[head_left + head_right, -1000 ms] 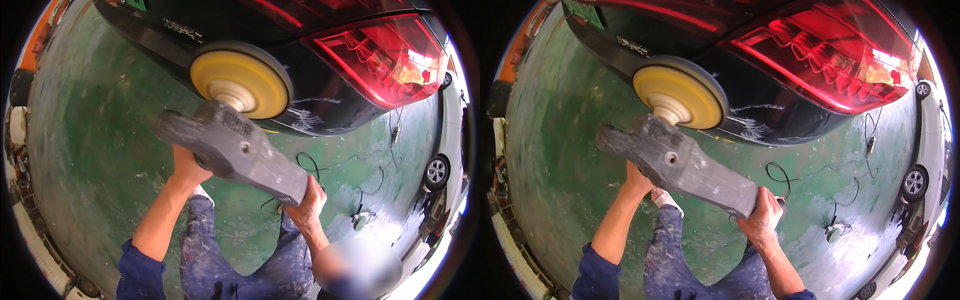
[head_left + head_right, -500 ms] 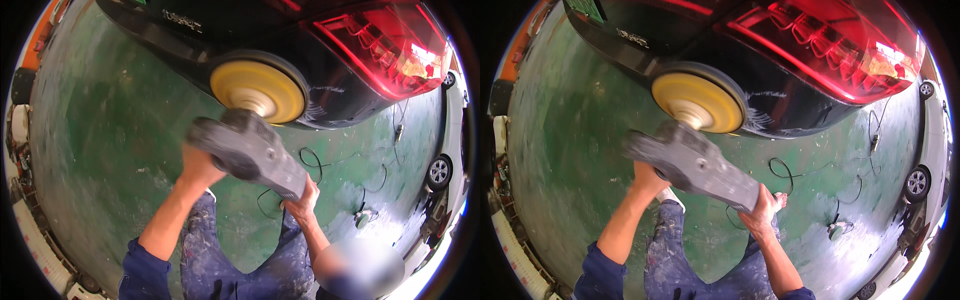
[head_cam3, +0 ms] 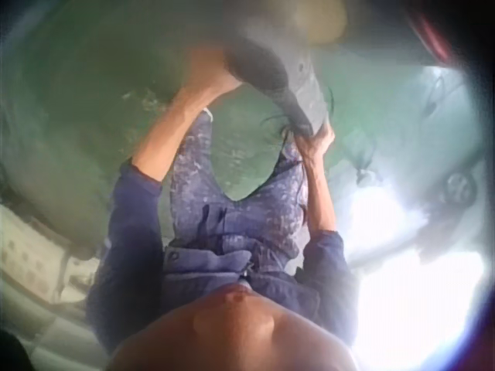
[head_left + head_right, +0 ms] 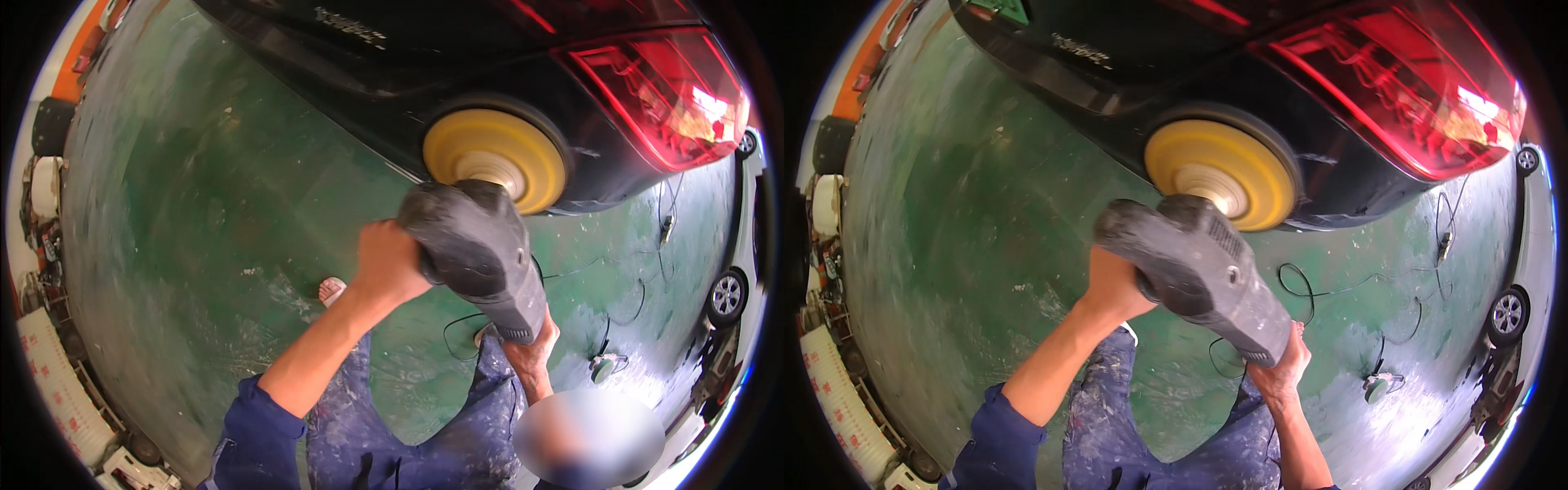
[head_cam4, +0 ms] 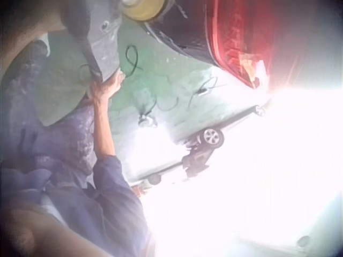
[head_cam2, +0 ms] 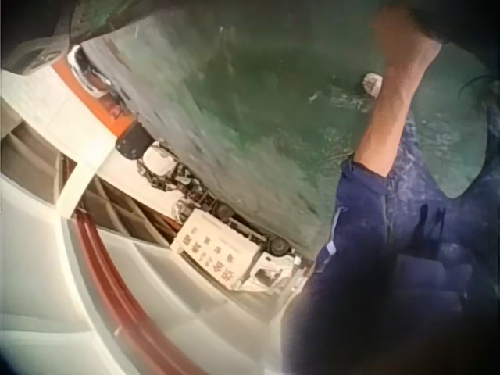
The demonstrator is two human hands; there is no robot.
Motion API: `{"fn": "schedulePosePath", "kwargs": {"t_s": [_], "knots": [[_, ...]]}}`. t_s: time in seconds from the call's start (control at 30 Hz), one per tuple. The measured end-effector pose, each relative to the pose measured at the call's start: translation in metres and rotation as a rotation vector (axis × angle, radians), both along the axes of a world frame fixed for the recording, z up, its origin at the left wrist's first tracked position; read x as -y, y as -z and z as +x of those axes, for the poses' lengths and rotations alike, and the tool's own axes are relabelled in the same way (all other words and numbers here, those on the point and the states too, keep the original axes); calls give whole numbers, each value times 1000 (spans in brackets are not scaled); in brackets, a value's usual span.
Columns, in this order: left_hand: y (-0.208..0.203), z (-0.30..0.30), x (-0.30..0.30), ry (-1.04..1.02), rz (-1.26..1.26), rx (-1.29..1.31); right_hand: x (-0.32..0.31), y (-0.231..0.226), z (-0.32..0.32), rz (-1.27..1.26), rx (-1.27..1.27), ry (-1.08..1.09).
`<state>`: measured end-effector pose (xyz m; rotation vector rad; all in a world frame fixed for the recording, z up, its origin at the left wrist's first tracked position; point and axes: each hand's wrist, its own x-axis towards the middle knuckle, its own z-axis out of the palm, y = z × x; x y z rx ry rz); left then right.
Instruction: The person uses a rotary polisher with a yellow pad to buff the rear bumper and trunk area of a black car. They move the tool across the surface in overlapping passes, occasionally pausing to wipe the area with their hand.
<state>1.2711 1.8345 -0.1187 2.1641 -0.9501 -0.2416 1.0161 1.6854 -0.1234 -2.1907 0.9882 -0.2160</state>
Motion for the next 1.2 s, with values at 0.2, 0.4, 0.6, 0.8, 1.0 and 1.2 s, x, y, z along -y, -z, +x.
{"fn": "schedulePosePath", "kwargs": {"t_s": [0.2, 0.4, 0.6, 0.8, 1.0, 1.2], "knots": [[38, 40, -39, -104, -110, -170, -26, 38, 44, -92, -83, -64], [71, 112, -84, -123, -181, -115, -64, 38, 118, -159, -93, -131], [21, 77, -43, -47, -266, -28, -50, 18, 70, -85, -33, -23], [10, 63, -21, 103, -23, 90, -56, 43, 48, 122, 124, 165], [69, 123, -83, 0, -222, -10, -97, 75, 113, -35, -34, 27], [59, 147, -92, 50, -320, 96, -112, 74, 142, -49, 2, -13]]}}
